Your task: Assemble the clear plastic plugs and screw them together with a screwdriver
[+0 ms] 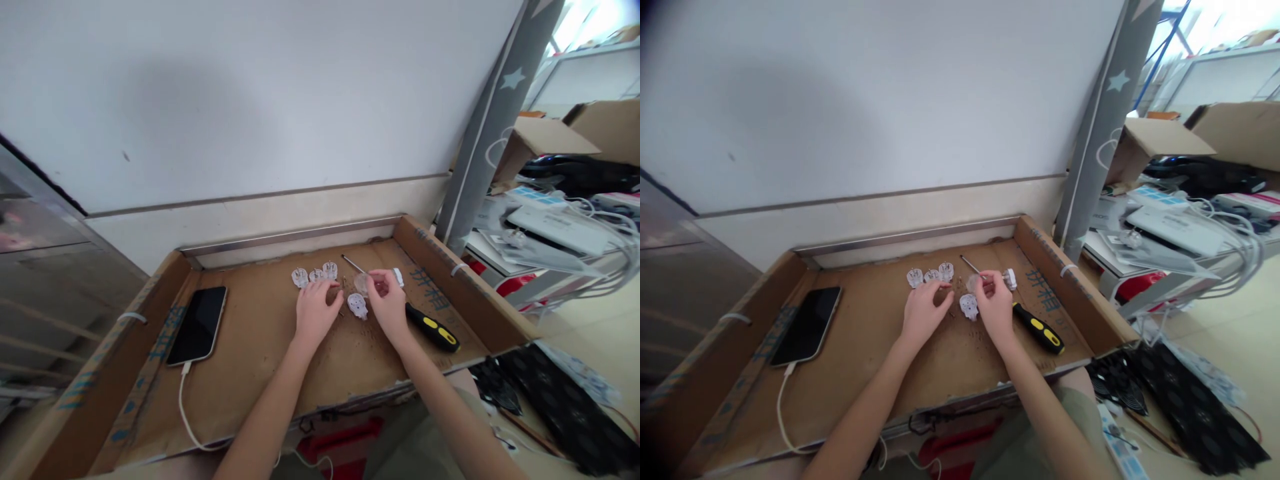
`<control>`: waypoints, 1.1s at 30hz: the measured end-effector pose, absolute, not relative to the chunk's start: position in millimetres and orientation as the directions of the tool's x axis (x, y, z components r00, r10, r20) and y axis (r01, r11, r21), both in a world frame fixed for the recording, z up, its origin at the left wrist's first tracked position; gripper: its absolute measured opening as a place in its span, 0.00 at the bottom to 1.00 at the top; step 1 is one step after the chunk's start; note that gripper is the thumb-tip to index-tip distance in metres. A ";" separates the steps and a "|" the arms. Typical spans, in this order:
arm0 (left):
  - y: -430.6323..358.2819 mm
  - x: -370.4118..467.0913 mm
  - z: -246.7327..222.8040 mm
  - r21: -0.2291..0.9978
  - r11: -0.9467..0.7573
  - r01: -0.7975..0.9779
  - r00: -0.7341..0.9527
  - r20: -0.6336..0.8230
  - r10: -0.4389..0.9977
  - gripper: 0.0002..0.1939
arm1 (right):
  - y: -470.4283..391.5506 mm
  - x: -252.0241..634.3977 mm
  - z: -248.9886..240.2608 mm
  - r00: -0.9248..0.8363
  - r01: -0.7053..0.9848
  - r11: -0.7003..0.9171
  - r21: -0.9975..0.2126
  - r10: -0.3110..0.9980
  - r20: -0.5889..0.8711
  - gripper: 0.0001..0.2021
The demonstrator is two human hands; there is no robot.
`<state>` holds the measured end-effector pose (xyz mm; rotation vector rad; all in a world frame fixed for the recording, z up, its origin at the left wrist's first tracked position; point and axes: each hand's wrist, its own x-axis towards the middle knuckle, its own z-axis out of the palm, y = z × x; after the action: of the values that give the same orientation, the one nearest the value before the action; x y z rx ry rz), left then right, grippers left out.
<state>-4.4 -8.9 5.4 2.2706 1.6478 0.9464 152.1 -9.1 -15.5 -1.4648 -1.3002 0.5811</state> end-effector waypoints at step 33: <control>-24.4 16.9 -4.7 0.463 -0.648 0.605 0.571 0.315 0.758 0.04 | -85.8 239.1 109.6 0.336 0.677 0.372 -0.635 0.612 0.716 0.15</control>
<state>16.9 -24.4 -4.7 2.5026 1.1199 0.7148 239.1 -85.8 109.6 -1.2999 -1.3363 -0.0635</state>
